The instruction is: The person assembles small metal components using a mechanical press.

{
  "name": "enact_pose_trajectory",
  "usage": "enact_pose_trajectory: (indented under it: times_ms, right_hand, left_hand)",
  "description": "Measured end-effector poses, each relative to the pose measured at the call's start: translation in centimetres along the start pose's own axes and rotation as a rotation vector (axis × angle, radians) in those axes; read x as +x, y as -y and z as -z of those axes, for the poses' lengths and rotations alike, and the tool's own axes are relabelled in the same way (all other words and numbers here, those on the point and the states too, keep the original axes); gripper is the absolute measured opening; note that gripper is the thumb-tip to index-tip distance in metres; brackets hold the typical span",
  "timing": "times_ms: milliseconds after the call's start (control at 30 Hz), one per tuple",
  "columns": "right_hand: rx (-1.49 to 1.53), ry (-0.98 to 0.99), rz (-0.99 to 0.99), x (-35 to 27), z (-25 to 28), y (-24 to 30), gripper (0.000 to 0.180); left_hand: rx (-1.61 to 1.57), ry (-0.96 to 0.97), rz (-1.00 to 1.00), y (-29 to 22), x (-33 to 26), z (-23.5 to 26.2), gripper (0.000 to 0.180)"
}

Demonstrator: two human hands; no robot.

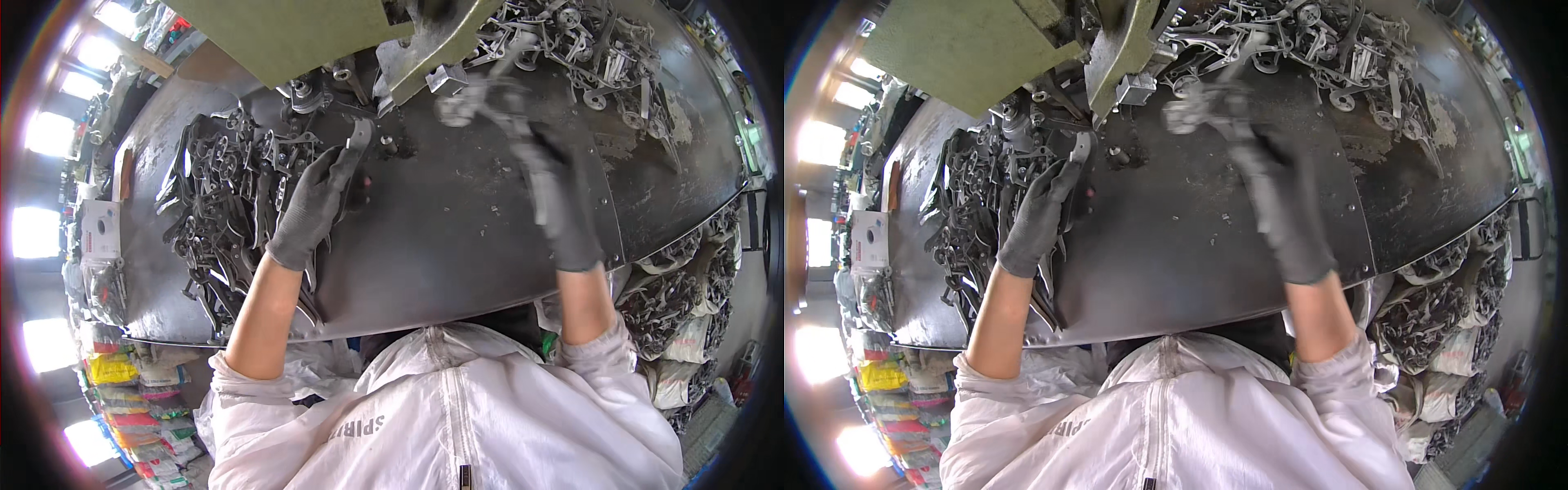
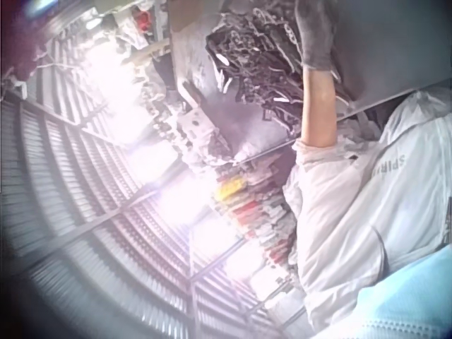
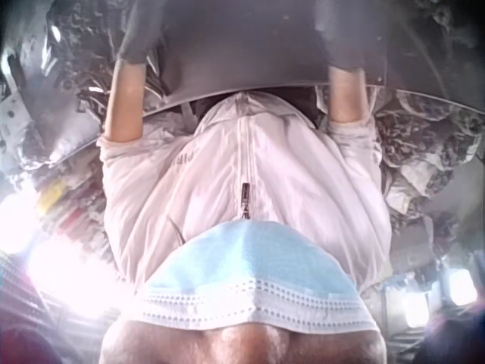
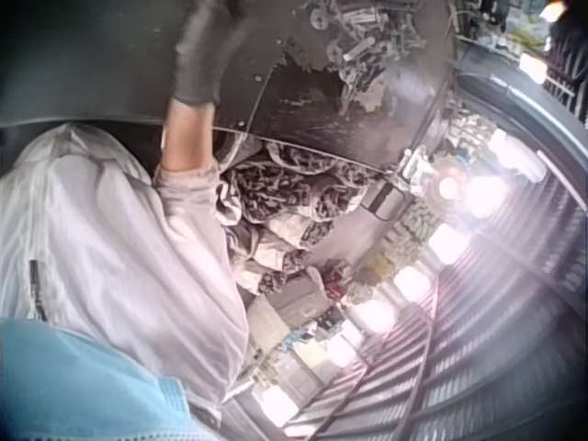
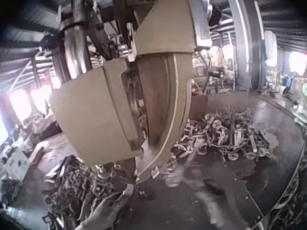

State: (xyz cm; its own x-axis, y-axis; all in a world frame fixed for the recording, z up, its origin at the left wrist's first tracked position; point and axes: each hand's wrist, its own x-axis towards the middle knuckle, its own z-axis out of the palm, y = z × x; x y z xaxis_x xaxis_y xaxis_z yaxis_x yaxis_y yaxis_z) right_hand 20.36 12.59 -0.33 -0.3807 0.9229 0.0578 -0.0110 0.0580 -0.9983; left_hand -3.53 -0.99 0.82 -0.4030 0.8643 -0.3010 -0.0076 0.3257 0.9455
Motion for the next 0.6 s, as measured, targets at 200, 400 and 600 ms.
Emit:
enact_pose_trajectory:
  times_ms: [200,400,600]
  right_hand:
    - [0.222,0.297,-0.371,3.4,-8.2,1.5,0.025]
    - [0.104,0.377,-0.294,2.8,-10.7,-1.3,0.021]
    - [-0.009,0.386,-0.175,2.7,-11.0,-3.7,0.02]
  left_hand:
    - [0.057,0.122,-0.25,2.7,1.5,1.3,0.042]
    - [0.607,0.265,-0.37,2.9,3.7,2.3,0.036]
    - [0.876,0.218,-0.036,-0.2,2.8,1.3,0.029]
